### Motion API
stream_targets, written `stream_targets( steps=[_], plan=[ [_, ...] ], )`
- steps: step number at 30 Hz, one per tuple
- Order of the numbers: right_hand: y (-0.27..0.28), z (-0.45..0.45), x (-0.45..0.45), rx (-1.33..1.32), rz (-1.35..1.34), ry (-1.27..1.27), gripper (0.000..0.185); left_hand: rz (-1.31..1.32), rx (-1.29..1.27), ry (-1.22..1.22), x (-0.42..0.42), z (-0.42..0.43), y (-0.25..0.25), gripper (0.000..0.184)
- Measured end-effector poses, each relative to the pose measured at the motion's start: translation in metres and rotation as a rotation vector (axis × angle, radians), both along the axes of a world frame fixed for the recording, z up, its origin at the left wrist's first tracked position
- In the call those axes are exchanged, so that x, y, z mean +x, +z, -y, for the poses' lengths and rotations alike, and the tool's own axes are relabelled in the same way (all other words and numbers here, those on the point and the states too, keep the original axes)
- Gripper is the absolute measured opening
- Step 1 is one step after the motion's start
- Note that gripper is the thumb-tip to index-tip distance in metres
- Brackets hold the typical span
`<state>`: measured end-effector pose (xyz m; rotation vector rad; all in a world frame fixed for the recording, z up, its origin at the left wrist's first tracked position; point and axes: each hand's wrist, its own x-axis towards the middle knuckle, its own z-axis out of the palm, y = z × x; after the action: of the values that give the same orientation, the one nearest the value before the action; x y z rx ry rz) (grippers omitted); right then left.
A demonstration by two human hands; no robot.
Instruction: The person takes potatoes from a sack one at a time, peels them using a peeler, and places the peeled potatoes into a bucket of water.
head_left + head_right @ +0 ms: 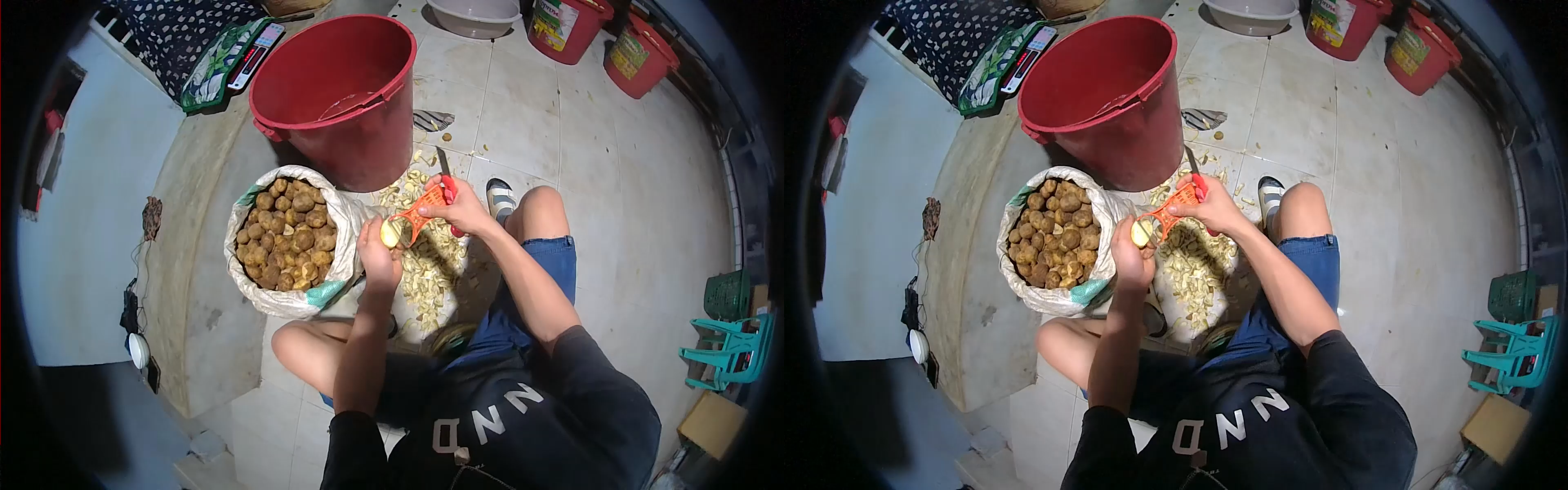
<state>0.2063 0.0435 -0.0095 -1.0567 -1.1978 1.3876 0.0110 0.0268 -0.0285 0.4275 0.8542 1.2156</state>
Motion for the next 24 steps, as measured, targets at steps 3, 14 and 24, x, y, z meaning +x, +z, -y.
stream_targets(
  steps=[3,14,24],
  plan=[
    [0.011,0.008,-0.015,0.012,-0.006,0.013,0.037,-0.107,0.082,0.227,0.010,0.005,-0.006,0.016],
    [0.016,-0.019,0.016,-0.004,0.174,-0.209,0.041,-0.345,0.303,0.048,-0.009,0.014,-0.001,0.027],
    [0.027,-0.008,0.006,0.121,0.159,-0.125,0.038,-0.236,0.319,0.114,0.014,0.014,-0.011,0.026]
  ],
)
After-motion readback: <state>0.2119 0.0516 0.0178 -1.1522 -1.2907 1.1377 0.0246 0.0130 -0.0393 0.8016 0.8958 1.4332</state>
